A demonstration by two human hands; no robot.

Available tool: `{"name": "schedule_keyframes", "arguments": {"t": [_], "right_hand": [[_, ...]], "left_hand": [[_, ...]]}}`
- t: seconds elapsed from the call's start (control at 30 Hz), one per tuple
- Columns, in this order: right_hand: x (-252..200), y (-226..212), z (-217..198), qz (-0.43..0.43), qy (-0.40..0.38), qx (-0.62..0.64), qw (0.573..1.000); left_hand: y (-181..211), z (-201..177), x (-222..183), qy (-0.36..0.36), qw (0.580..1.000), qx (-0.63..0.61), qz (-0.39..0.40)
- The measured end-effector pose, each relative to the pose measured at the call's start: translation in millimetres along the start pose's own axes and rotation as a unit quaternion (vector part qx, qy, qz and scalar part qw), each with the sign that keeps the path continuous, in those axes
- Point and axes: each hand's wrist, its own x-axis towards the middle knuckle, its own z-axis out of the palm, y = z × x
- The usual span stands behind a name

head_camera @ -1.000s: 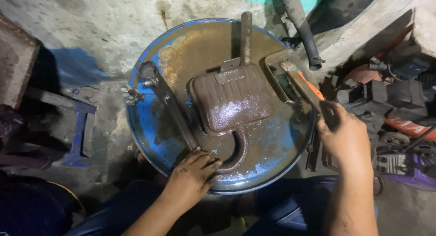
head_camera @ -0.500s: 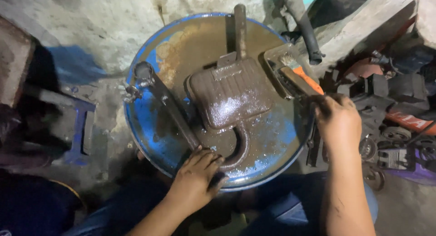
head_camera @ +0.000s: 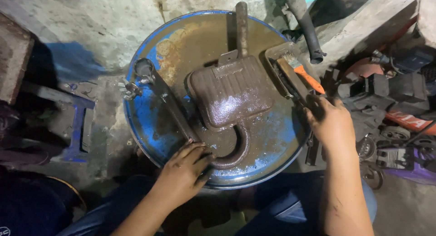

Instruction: Brushing the surface of a motorcycle muffler to clean it using a wire brush and a paintbrush

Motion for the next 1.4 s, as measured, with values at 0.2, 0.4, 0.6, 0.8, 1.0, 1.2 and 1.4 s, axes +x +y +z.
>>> {"name": "schedule_keyframes", "arguments": {"t": [0.2, 0.4, 0.6, 0.8, 1.0, 1.2, 1.4], "right_hand": [[1, -1, 13, -0.053, 0.053, 0.016, 0.997], [3, -8, 24, -0.090, 0.094, 0.027, 0.991], [4, -5, 24, -0.077, 0.078, 0.114, 0.987], [-7, -34, -10, -0.060, 0.083, 0.213, 0.972], [-15, -44, -7, -0.132, 0.037, 0.197, 0.971], [-16, -61, -1, -0.183, -0.031, 0.204, 0.961], [-16, -53, 15, -0.127, 0.025, 0.186, 0.974]], "left_hand": [[1, -3, 2, -0.013, 1.000, -0.013, -0.016], [7, 6, 1, 0.014, 1.000, -0.020, -0.011], [12, 10, 0, 0.023, 1.000, -0.020, 0.002], [8, 10, -3, 0.035, 0.999, -0.022, 0.005], [3, 4, -2, 0.042, 0.999, -0.002, 0.012], [1, 3, -5, 0.028, 1.000, 0.002, -0.008], [1, 3, -5, 0.031, 0.999, 0.002, -0.010]]}}
